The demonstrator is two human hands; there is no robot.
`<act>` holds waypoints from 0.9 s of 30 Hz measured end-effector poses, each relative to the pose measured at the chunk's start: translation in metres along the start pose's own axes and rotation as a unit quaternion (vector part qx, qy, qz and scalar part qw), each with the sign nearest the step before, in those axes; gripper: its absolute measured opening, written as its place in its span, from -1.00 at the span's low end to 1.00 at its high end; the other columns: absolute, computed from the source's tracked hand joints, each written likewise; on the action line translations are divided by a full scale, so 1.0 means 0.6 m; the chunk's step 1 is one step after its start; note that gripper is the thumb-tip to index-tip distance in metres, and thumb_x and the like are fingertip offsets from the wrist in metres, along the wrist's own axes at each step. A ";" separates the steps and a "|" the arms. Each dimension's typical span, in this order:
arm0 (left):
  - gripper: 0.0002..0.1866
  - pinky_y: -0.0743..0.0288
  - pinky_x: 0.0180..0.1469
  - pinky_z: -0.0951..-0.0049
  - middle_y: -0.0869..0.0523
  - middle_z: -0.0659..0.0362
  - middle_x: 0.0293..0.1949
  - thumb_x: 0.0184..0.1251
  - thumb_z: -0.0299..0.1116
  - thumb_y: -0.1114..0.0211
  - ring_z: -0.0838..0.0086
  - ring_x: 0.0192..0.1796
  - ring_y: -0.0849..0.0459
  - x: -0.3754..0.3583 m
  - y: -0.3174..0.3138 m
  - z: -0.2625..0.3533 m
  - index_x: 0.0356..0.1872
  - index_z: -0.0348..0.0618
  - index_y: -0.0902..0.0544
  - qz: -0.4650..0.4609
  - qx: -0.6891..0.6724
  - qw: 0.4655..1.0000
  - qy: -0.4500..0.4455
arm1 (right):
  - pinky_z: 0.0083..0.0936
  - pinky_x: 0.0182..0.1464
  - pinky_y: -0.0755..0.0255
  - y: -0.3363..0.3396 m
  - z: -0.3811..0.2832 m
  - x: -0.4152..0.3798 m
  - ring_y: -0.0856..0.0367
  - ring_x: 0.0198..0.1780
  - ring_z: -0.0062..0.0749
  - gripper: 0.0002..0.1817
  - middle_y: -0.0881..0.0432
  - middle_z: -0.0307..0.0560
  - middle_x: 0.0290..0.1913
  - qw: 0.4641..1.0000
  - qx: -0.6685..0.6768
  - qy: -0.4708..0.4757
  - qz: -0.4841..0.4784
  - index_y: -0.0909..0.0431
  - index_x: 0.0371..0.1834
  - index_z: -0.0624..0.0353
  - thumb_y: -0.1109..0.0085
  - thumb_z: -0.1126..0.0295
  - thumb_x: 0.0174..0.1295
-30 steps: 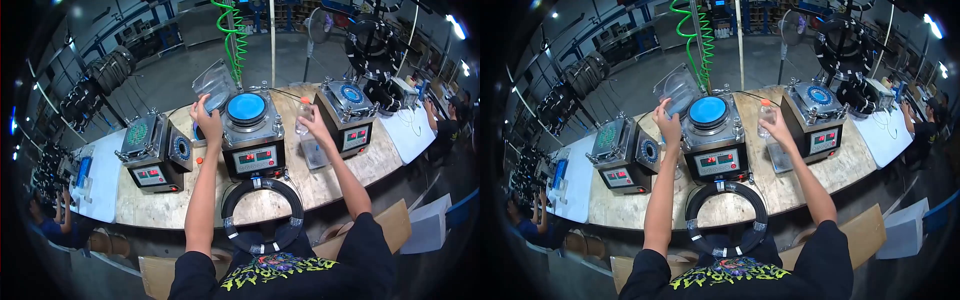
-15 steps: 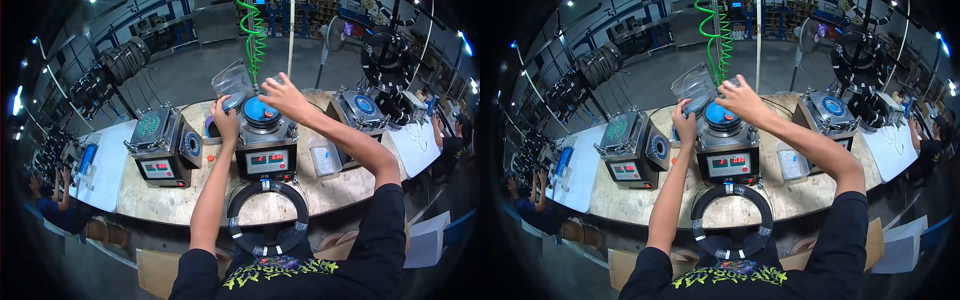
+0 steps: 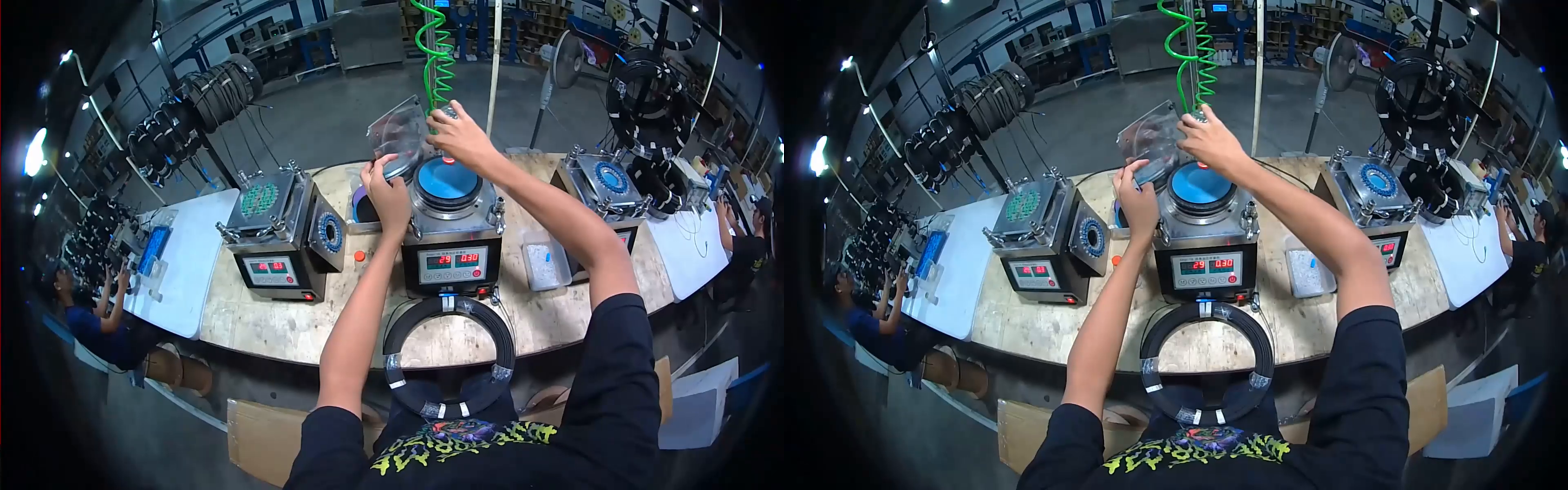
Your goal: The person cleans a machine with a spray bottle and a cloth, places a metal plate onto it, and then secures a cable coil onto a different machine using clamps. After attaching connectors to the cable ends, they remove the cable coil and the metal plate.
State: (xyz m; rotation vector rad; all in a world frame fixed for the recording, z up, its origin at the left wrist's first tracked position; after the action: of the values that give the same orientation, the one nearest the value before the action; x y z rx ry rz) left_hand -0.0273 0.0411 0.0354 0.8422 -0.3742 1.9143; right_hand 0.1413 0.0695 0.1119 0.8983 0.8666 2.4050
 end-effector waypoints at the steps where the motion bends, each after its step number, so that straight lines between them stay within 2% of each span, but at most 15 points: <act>1: -0.51 -0.27 0.50 0.15 -0.64 -0.10 0.15 0.10 -0.73 -0.14 0.02 0.39 -0.48 -0.001 -0.002 -0.002 0.07 -0.16 -0.72 -0.001 -0.001 1.000 0.001 | 0.10 0.56 -0.13 0.005 0.004 -0.014 -0.39 0.44 -0.39 -0.71 -0.59 -0.25 0.20 1.000 -0.010 0.002 -0.006 -0.77 0.01 -0.18 -0.31 0.33 0.21; 3: -0.52 -0.29 0.48 0.16 -0.65 -0.08 0.14 0.09 -0.72 -0.16 0.03 0.36 -0.50 -0.001 -0.002 -0.002 0.07 -0.16 -0.72 -0.003 -0.005 1.000 0.003 | 0.11 0.56 -0.12 0.013 0.005 -0.037 -0.39 0.45 -0.38 -0.72 -0.59 -0.25 0.20 0.999 -0.014 0.007 -0.030 -0.76 0.00 -0.17 -0.30 0.32 0.22; 6: -0.53 -0.26 0.48 0.10 -0.55 -0.22 0.21 0.13 -0.72 -0.14 -0.09 0.41 -0.44 -0.003 -0.004 -0.001 0.07 -0.17 -0.71 -0.032 -0.033 0.998 0.035 | 0.12 0.53 -0.16 0.040 -0.013 -0.066 -0.40 0.43 -0.40 -0.64 -0.61 -0.26 0.21 0.999 -0.003 0.034 -0.013 -0.76 0.00 -0.14 -0.45 0.27 0.07; 11: -0.50 -0.29 0.46 0.07 -0.54 -0.24 0.24 0.08 -0.75 -0.14 -0.11 0.40 -0.46 0.000 -0.010 -0.002 0.07 -0.16 -0.71 -0.048 -0.020 0.998 0.033 | 0.11 0.54 -0.17 0.096 -0.057 -0.074 -0.40 0.45 -0.33 -0.78 -0.61 -0.21 0.21 0.995 0.063 0.061 0.056 -0.73 -0.03 -0.08 -0.25 0.33 0.27; 14: -0.50 -0.32 0.44 0.08 -0.55 -0.22 0.20 0.08 -0.75 -0.14 -0.11 0.39 -0.47 0.001 -0.006 -0.002 0.07 -0.16 -0.70 -0.044 -0.021 0.999 0.020 | 0.11 0.54 -0.18 0.101 -0.074 -0.055 -0.39 0.46 -0.33 -0.75 -0.59 -0.20 0.22 0.994 0.077 0.042 0.071 -0.71 -0.01 -0.07 -0.25 0.34 0.26; 15: -0.49 -0.33 0.43 0.09 -0.56 -0.21 0.19 0.08 -0.76 -0.14 -0.09 0.38 -0.48 0.002 -0.005 -0.005 0.09 -0.16 -0.69 -0.037 -0.027 0.999 0.015 | 0.08 0.49 -0.23 0.096 -0.071 -0.048 -0.40 0.43 -0.32 -0.70 -0.58 -0.19 0.20 0.994 0.080 0.027 0.072 -0.70 0.02 -0.05 -0.32 0.40 0.19; 18: -0.47 -0.36 0.41 0.13 -0.57 -0.17 0.16 0.09 -0.76 -0.13 -0.04 0.34 -0.51 0.003 -0.002 -0.003 0.13 -0.16 -0.66 -0.028 -0.044 0.999 0.013 | 0.19 0.39 -0.28 0.057 -0.034 -0.054 -0.42 0.40 -0.31 -0.66 -0.59 -0.21 0.17 0.992 0.080 -0.077 0.057 -0.72 0.01 -0.06 -0.37 0.46 0.14; 20: -0.46 -0.38 0.40 0.16 -0.57 -0.14 0.15 0.11 -0.76 -0.13 0.01 0.32 -0.53 0.001 0.004 0.016 0.15 -0.18 -0.64 -0.035 -0.057 0.997 0.032 | 0.20 0.31 -0.30 0.032 -0.003 -0.094 -0.42 0.40 -0.23 -0.60 -0.58 -0.16 0.16 0.966 0.188 -0.172 0.040 -0.64 0.03 0.00 -0.39 0.52 0.07; 22: -0.46 -0.41 0.38 0.19 -0.57 -0.10 0.19 0.12 -0.76 -0.11 0.05 0.27 -0.57 0.004 0.004 0.011 0.17 -0.20 -0.63 -0.033 -0.021 0.999 0.002 | 0.21 0.30 -0.29 0.013 0.028 -0.146 -0.42 0.40 -0.21 -0.56 -0.57 -0.13 0.16 0.914 0.299 -0.273 0.001 -0.59 0.06 0.02 -0.39 0.52 0.06; 23: -0.45 -0.42 0.38 0.19 -0.58 -0.11 0.21 0.11 -0.76 -0.10 0.05 0.25 -0.60 0.002 0.002 0.005 0.17 -0.20 -0.64 -0.024 -0.025 0.999 0.001 | 0.09 0.29 -0.36 0.004 0.037 -0.179 -0.50 0.34 -0.13 -0.50 -0.59 -0.07 0.14 0.892 0.330 -0.310 -0.004 -0.50 0.09 0.07 -0.44 0.45 0.04; 26: -0.45 -0.40 0.40 0.17 -0.59 -0.10 0.20 0.12 -0.75 -0.10 0.05 0.26 -0.59 0.002 -0.004 -0.004 0.18 -0.22 -0.63 -0.019 -0.052 0.998 0.005 | -0.09 0.26 -0.47 -0.071 0.054 -0.277 -0.61 0.25 -0.03 -0.42 -0.63 -0.01 0.12 0.797 0.488 -0.351 0.066 -0.44 0.11 0.12 -0.53 0.35 0.04; 27: -0.46 -0.38 0.41 0.16 -0.59 -0.10 0.19 0.12 -0.74 -0.09 0.05 0.27 -0.57 0.002 -0.005 -0.007 0.19 -0.23 -0.62 -0.023 -0.063 0.998 0.009 | -0.22 0.22 -0.53 -0.094 0.052 -0.312 -0.68 0.18 0.04 -0.35 -0.66 0.07 0.10 0.784 0.494 -0.369 0.071 -0.41 0.11 0.15 -0.58 0.19 0.05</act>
State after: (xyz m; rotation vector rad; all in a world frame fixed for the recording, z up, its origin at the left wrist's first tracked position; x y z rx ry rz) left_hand -0.0266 0.0458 0.0329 0.7441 -0.4562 1.8344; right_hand 0.3031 0.0150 0.0119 2.1230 1.7259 1.2745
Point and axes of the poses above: each hand's wrist, its own x-axis towards the middle knuckle, its own y-axis out of the back of the hand, z = x × y, the point moved 6 cm from there along x, towards the middle knuckle
